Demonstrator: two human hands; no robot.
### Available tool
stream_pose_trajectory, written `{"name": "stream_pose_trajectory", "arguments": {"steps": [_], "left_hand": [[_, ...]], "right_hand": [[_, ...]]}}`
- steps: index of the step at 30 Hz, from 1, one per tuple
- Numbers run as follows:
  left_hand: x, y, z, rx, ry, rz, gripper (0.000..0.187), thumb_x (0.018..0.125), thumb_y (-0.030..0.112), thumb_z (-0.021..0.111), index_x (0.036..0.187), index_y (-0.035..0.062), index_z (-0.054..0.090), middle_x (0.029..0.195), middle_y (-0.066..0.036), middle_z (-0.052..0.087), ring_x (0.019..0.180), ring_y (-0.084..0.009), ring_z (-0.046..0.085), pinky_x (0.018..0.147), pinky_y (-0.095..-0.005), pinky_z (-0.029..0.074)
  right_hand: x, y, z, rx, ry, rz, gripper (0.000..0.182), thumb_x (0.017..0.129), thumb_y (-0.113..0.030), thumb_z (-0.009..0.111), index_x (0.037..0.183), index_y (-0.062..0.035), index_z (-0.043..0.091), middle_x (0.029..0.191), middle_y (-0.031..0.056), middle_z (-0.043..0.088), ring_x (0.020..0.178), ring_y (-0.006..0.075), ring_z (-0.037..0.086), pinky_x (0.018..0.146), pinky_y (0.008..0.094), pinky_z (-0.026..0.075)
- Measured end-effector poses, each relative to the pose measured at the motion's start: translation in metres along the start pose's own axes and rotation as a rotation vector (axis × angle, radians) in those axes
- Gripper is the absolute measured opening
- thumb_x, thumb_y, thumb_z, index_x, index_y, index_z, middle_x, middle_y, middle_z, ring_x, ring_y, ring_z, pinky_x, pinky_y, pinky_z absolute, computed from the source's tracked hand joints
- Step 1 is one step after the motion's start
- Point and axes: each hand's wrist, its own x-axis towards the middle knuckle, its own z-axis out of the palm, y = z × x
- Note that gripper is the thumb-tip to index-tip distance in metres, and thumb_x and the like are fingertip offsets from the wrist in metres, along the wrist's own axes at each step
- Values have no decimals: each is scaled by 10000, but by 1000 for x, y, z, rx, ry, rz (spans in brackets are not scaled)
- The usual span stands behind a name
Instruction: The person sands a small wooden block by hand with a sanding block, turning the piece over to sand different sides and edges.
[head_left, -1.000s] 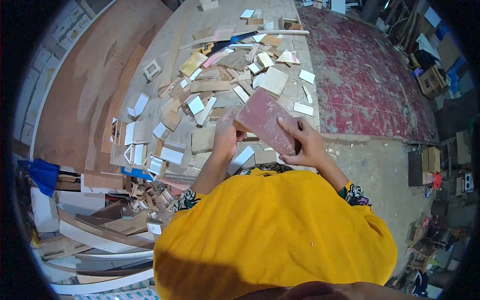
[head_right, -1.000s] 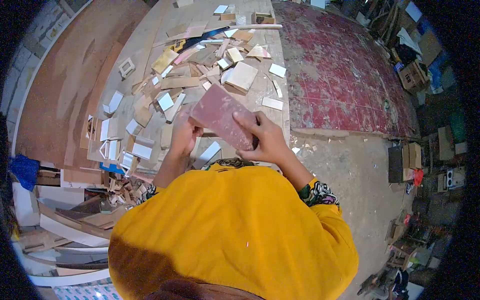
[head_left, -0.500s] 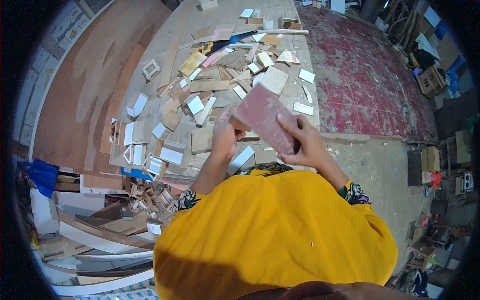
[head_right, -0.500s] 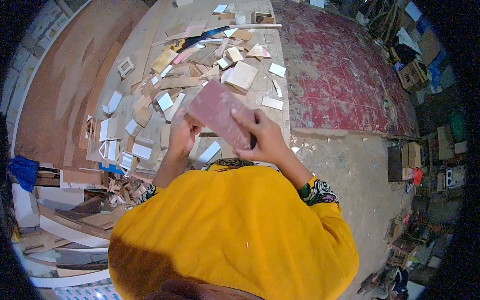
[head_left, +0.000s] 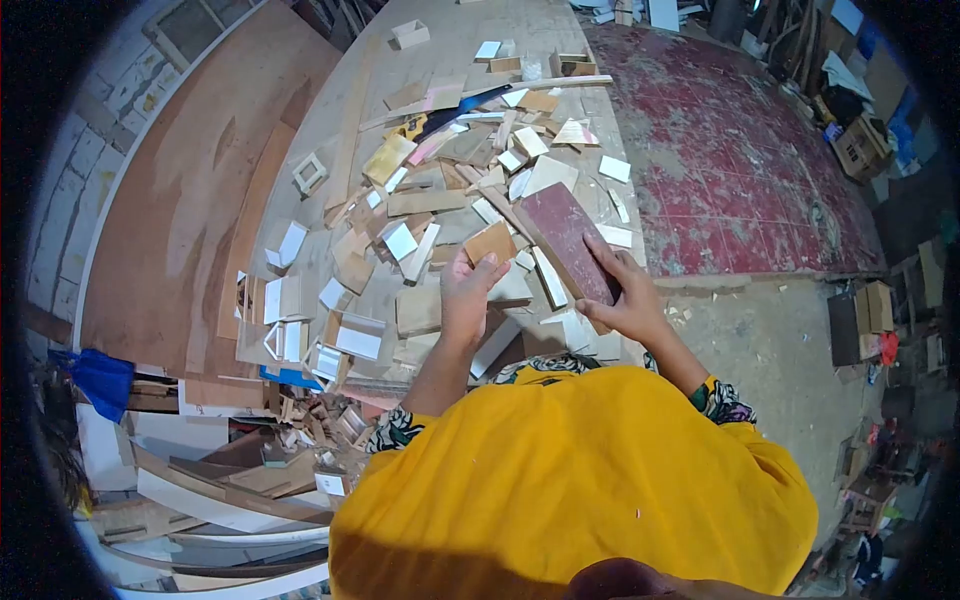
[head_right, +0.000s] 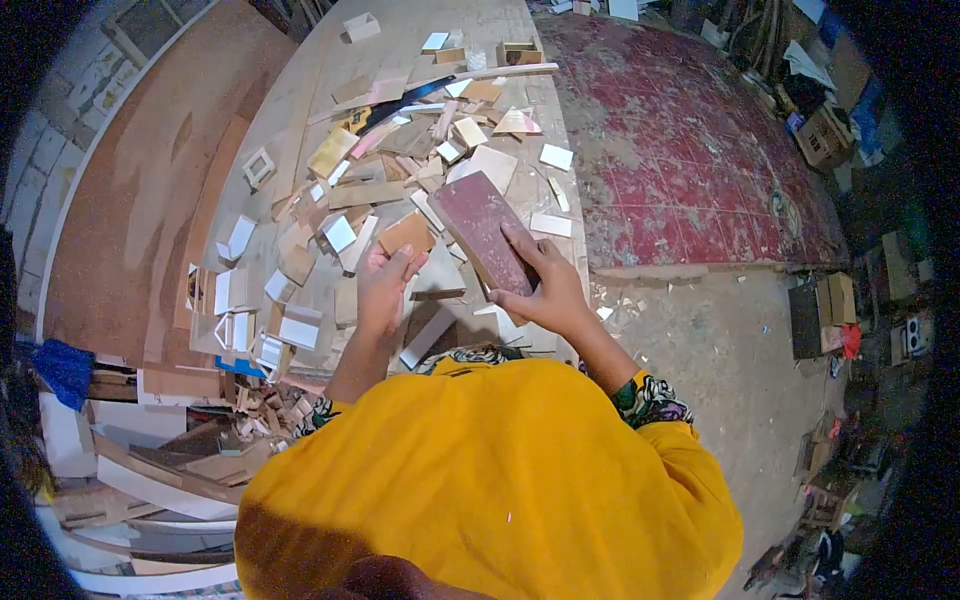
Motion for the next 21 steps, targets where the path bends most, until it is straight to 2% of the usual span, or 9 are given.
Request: {"name": "stream_pose_trajectory", "arguments": {"steps": [4, 6, 8, 9, 10, 12, 13, 18, 21], "left_hand": [[-6, -11, 7, 109, -6, -21, 268, 908, 48, 553, 1150, -66, 555, 1074, -122, 631, 970, -187, 641, 882, -318, 542], [-13, -13, 14, 164, 15, -28, 258, 908, 54, 558, 1130, -75, 576, 1051, -123, 643, 958, -192, 650, 890, -323, 539], [-20, -14, 23, 168, 23, -45, 302, 912, 49, 533, 1178, -88, 577, 1069, -135, 643, 918, -156, 646, 851, -278, 533], [-22, -17, 24, 176, -16, -5, 292, 920, 59, 528, 1175, -71, 584, 1058, -133, 652, 905, -154, 659, 777, -260, 545], [-24, -19, 24, 176, -10, -2, 292, 920, 59, 528, 1175, -71, 584, 1058, -133, 652, 905, -154, 659, 777, -260, 545], [-27, -17, 28, 347, -64, 21, 285, 926, 70, 526, 1174, -56, 588, 1044, -120, 657, 892, -149, 670, 675, -244, 543], [-28, -16, 34, 359, -50, 82, 273, 926, 73, 527, 1164, -42, 596, 987, -92, 672, 810, -133, 676, 608, -233, 522], [-30, -20, 42, 389, -36, 44, 278, 911, 63, 530, 1161, -40, 592, 894, -80, 675, 731, -144, 673, 603, -237, 525], [-26, -30, 47, 574, -80, -15, 253, 896, 71, 554, 1117, -37, 612, 853, -87, 665, 694, -149, 668, 598, -249, 526]], "right_hand": [[-7, -3, 10, 9, -5, 122, 881, 619, -456, 766, 1407, -209, 459, 1000, 203, 558, 890, 363, 614, 796, 393, 494], [-15, -13, 12, 44, -50, -11, 881, 633, -462, 759, 1414, -200, 448, 950, 196, 546, 844, 360, 605, 772, 393, 488], [-13, -4, 6, 58, -82, 14, 868, 641, -459, 755, 1410, -191, 453, 946, 204, 547, 831, 358, 604, 756, 387, 487], [-11, 1, 4, 37, -61, 40, 866, 642, -455, 756, 1409, -190, 454, 946, 205, 550, 829, 357, 604, 753, 385, 487], [-10, 5, 3, 17, -38, 65, 864, 643, -452, 757, 1409, -189, 454, 945, 206, 553, 826, 356, 604, 750, 383, 488], [-12, 9, 1, 32, -43, 43, 868, 644, -440, 762, 1413, -186, 449, 948, 201, 561, 821, 342, 607, 749, 382, 489], [-13, 9, -1, 37, -37, 47, 868, 645, -435, 763, 1414, -187, 448, 949, 197, 563, 826, 334, 608, 751, 380, 489], [-13, 21, -12, 97, 27, 52, 872, 641, -423, 770, 1419, -205, 443, 973, 191, 563, 855, 320, 609, 755, 374, 488], [-19, 8, -25, 97, -88, -43, 907, 627, -371, 764, 1439, -174, 412, 952, 159, 535, 855, 297, 560, 792, 355, 447]]}}
